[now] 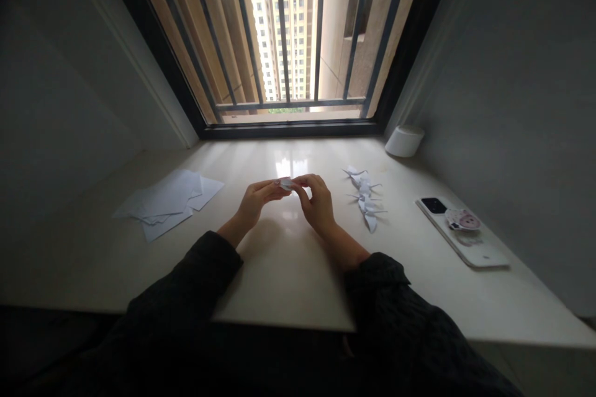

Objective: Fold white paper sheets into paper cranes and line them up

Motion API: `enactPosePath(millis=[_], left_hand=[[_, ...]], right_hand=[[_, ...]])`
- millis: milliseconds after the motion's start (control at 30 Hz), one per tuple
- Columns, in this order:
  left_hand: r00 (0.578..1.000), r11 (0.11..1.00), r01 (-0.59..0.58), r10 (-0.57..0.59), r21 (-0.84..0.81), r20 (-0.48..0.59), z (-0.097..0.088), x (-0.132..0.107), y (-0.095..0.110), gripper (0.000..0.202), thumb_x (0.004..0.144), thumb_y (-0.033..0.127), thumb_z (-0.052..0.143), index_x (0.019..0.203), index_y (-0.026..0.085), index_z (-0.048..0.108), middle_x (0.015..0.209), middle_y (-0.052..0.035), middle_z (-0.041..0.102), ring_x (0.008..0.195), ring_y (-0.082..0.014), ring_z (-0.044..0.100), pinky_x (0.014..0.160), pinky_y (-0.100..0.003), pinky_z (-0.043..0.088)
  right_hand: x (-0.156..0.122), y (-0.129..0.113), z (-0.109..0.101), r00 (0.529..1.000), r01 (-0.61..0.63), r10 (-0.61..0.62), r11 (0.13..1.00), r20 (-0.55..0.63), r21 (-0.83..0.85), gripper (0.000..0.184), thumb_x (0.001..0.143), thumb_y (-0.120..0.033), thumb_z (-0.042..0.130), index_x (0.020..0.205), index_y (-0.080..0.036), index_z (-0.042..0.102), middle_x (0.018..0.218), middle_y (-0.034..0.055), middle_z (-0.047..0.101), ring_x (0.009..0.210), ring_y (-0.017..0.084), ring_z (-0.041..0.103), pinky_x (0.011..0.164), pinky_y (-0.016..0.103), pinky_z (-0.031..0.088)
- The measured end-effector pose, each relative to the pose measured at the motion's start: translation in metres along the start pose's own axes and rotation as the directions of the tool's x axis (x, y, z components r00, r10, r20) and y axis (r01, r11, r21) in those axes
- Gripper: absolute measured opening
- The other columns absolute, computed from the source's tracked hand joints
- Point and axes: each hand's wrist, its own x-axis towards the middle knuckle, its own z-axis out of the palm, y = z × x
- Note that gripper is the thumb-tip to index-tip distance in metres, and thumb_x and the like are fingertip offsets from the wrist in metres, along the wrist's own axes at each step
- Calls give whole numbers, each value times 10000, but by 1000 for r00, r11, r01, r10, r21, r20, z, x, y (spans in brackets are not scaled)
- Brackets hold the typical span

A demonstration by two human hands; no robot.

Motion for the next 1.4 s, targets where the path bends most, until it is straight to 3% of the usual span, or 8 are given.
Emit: enactPosePath(millis=[200,333,433,600,800,1167,1400], left_hand=[[998,999,-31,31,-13,-52,0,1,0,313,737,407,645,880,146,739,775,-67,734,804,-227,687,850,-380,481],[997,998,-58,56,-38,-51,0,2,-1,293,734,394,648,838,136,742,772,-62,732,753,-206,677,818,-368,500],[996,997,-82,82,-11,-42,-1,2,-2,307,744,401,639,867,141,745,782,-59,733,745,-197,670,800,-358,505],[990,984,-136,140,116,-28,-3,2,-2,328,766,417,615,943,171,741,855,-58,737,802,-195,667,775,-328,498],[989,980,-138,145,143,-39,-2,2,-3,339,779,414,607,975,168,733,823,-69,738,802,-206,683,768,-332,494],[989,981,-131,138,141,-48,-1,1,-4,354,780,431,602,988,174,729,826,-69,739,827,-216,687,769,-331,482],[981,972,-149,168,181,-96,1,0,-3,358,777,472,597,902,171,746,801,-70,738,798,-219,689,724,-323,484]], right_hand=[[1,-3,-5,993,99,-98,995,63,-6,216,836,-286,609,1044,-251,655,898,49,672,823,198,609,770,374,509],[2,-1,-8,988,123,-124,992,93,22,294,766,-301,700,1057,-266,676,872,41,683,799,193,623,735,356,518],[1,1,-6,994,67,-71,997,86,45,317,707,-338,756,1008,-254,700,841,40,691,760,192,627,709,352,519],[-1,5,-2,997,-71,67,990,39,122,179,725,-363,734,859,-244,726,837,44,708,761,198,644,714,359,524],[-1,7,2,989,-145,138,974,54,175,179,747,-377,708,865,-244,725,806,32,704,734,185,633,708,348,521],[-1,5,3,990,-141,141,969,13,202,132,758,-353,697,810,-235,722,760,27,687,698,171,613,676,328,498],[0,1,2,991,-132,131,971,16,199,145,746,-364,707,809,-235,727,760,30,684,705,174,608,674,332,494]])
